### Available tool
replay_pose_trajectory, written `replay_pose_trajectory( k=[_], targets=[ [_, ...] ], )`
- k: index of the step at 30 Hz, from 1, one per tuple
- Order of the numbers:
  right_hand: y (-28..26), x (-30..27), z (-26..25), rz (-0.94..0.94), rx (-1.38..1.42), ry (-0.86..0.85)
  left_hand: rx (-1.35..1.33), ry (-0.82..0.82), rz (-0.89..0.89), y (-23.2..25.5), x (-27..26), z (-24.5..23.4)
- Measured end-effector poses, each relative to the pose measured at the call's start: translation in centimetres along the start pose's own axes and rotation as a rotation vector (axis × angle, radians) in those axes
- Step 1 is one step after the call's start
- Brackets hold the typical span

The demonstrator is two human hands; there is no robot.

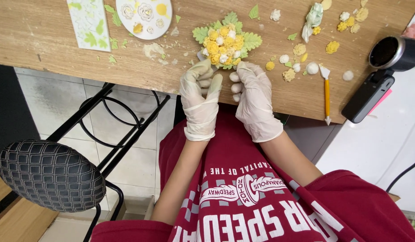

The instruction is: Assembling a floral arrangement using small pre-formed wax flowers and leaves, using melted wax as an adhesive.

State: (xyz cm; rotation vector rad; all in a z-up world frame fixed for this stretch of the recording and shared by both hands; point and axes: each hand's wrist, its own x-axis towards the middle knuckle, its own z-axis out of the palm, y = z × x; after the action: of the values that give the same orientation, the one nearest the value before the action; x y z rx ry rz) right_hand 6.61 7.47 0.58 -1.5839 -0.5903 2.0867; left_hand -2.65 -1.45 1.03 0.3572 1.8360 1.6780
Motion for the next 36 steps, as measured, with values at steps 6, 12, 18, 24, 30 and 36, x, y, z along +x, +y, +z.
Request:
replay_pose_trajectory(
  k=[6,12,18,24,30,36],
  targets=[
    [-0.3,-0.3,0.6,0.003,-0.069,0.043,0.565,-0.067,0.17,2.3,2.7,-1.3],
    [-0.3,-0.2,1.0,-0.022,-0.105,0.073,0.696,-0.225,0.49,2.4,4.8,-1.4],
    [-0.5,-0.3,1.6,-0.043,-0.116,0.125,0.559,-0.314,0.457,0.6,5.7,-1.3],
    [-0.5,-0.2,1.5,-0.045,-0.108,0.128,0.545,-0.294,0.491,1.0,5.9,-1.1],
    [-0.8,-0.5,1.3,-0.061,-0.114,0.106,0.524,-0.299,0.464,1.2,5.7,-0.9],
    [-1.2,-0.6,1.4,-0.033,-0.121,0.136,0.578,-0.285,0.47,1.0,5.7,-0.8]
  ],
)
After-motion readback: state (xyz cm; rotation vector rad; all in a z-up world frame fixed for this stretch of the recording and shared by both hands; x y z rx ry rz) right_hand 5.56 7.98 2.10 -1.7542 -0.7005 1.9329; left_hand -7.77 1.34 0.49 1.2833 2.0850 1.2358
